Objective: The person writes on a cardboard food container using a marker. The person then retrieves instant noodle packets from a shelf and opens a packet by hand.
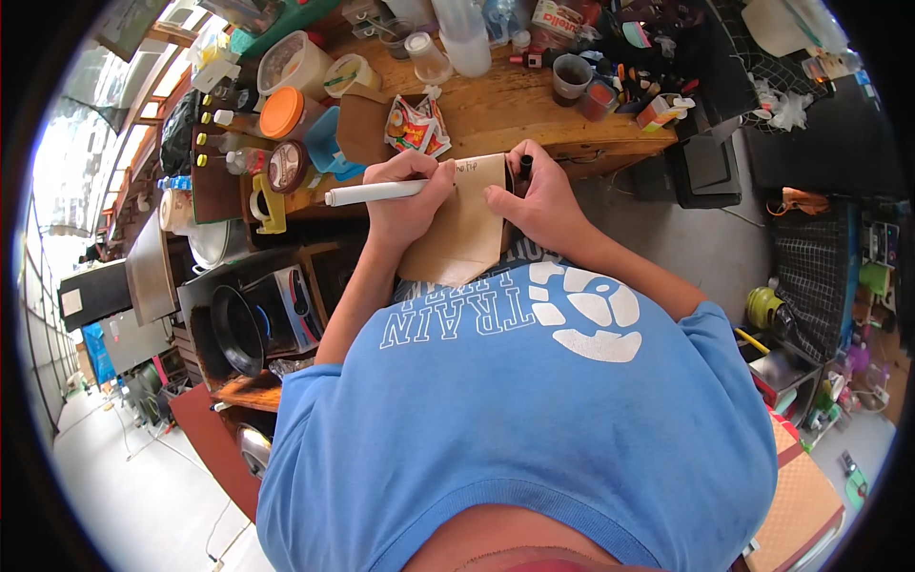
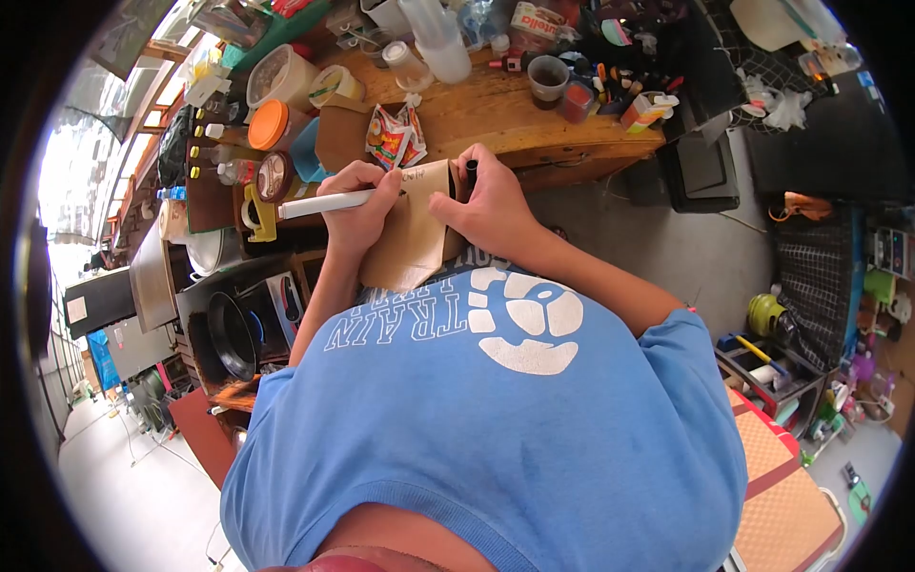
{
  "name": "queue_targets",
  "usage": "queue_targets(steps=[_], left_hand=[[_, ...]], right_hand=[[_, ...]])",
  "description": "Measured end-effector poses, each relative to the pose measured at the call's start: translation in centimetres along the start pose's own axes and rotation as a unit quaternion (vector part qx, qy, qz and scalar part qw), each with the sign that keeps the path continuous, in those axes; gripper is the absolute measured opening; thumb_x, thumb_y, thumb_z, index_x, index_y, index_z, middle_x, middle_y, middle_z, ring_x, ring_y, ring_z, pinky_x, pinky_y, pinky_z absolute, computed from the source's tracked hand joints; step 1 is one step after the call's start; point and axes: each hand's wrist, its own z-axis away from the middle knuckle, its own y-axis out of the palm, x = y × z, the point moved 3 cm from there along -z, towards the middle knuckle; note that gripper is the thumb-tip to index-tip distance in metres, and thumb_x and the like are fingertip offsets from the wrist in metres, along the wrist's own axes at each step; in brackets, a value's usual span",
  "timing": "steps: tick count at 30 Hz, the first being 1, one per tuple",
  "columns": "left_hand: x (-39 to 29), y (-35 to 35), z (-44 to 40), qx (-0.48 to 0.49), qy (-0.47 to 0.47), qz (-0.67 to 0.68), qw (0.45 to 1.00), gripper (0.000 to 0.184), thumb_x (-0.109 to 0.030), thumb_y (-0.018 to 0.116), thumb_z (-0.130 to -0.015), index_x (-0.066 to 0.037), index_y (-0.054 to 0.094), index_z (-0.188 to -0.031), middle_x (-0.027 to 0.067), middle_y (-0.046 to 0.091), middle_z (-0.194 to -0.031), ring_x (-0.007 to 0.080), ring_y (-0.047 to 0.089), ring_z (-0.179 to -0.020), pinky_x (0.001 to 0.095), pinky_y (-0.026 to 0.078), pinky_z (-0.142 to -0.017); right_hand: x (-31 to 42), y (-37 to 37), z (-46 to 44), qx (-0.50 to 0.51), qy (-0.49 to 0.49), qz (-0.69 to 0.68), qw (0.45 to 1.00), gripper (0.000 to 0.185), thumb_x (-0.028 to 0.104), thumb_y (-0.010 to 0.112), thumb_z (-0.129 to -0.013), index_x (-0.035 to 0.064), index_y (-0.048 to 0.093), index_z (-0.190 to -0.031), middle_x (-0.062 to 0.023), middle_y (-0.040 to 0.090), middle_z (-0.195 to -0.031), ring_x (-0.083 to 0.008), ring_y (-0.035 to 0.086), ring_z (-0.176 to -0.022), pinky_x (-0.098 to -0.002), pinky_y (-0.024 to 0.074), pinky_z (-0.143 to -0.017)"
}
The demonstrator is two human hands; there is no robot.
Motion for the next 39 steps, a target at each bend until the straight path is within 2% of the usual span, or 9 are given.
queue_targets(steps=[7,9,32,35,37,39], left_hand=[[0.0,0.0,0.1,0.018,-0.006,-0.016,1.000,0.019,-0.006,0.077,-0.083,-0.002,0.065,-0.069,-0.0006,0.060,-0.057,0.0030,0.050,-0.053,0.0229,0.039,-0.048],[0.1,0.1,0.1,0.018,-0.004,-0.010,1.000,0.019,-0.006,0.077,-0.082,-0.002,0.064,-0.069,-0.0005,0.060,-0.057,0.0030,0.050,-0.053,0.0230,0.040,-0.048],[-0.2,0.6,0.1,0.046,0.014,-0.006,0.999,0.016,-0.006,0.081,-0.079,-0.003,0.067,-0.072,0.0007,0.065,-0.062,0.0037,0.054,-0.054,0.0222,0.040,-0.050],[-0.6,0.6,-0.1,0.056,0.008,0.012,0.998,0.016,-0.006,0.081,-0.079,-0.002,0.067,-0.071,0.0011,0.065,-0.063,0.0033,0.054,-0.055,0.0224,0.040,-0.050],[-0.4,0.2,-0.3,0.013,-0.075,0.089,0.993,0.021,-0.008,0.082,-0.080,-0.002,0.066,-0.069,-0.0007,0.063,-0.060,0.0025,0.053,-0.055,0.0213,0.040,-0.049],[-1.4,0.1,-0.5,0.024,-0.045,0.063,0.997,0.021,-0.008,0.082,-0.080,-0.002,0.065,-0.069,-0.0006,0.063,-0.060,0.0025,0.053,-0.055,0.0211,0.040,-0.049]], right_hand=[[0.0,0.1,0.0,0.002,-0.001,0.005,1.000,0.036,0.006,0.074,-0.086,0.0090,0.040,-0.096,0.0020,0.052,-0.092,-0.0002,0.047,-0.078,-0.0193,0.0445,-0.064],[0.0,0.1,0.0,-0.039,-0.017,-0.011,0.999,0.038,0.018,0.080,-0.077,0.0050,0.047,-0.090,-0.0032,0.058,-0.079,-0.0076,0.049,-0.068,-0.0273,0.0467,-0.061],[-0.1,-0.2,0.6,-0.051,-0.017,-0.007,0.999,0.039,0.019,0.081,-0.076,0.0056,0.046,-0.089,-0.0028,0.057,-0.079,-0.0071,0.048,-0.067,-0.0274,0.0457,-0.060],[-0.3,-0.2,0.6,-0.051,-0.018,-0.015,0.998,0.040,0.020,0.081,-0.076,0.0056,0.046,-0.090,-0.0033,0.057,-0.078,-0.0075,0.049,-0.067,-0.0274,0.0460,-0.060],[-0.1,-0.2,0.6,-0.054,-0.020,-0.019,0.998,0.040,0.020,0.081,-0.076,0.0056,0.046,-0.090,-0.0036,0.057,-0.078,-0.0078,0.049,-0.067,-0.0274,0.0462,-0.060],[0.4,-0.2,0.7,-0.055,-0.010,0.011,0.998,0.040,0.021,0.081,-0.076,0.0056,0.046,-0.090,-0.0042,0.058,-0.077,-0.0083,0.050,-0.067,-0.0277,0.0466,-0.061]])
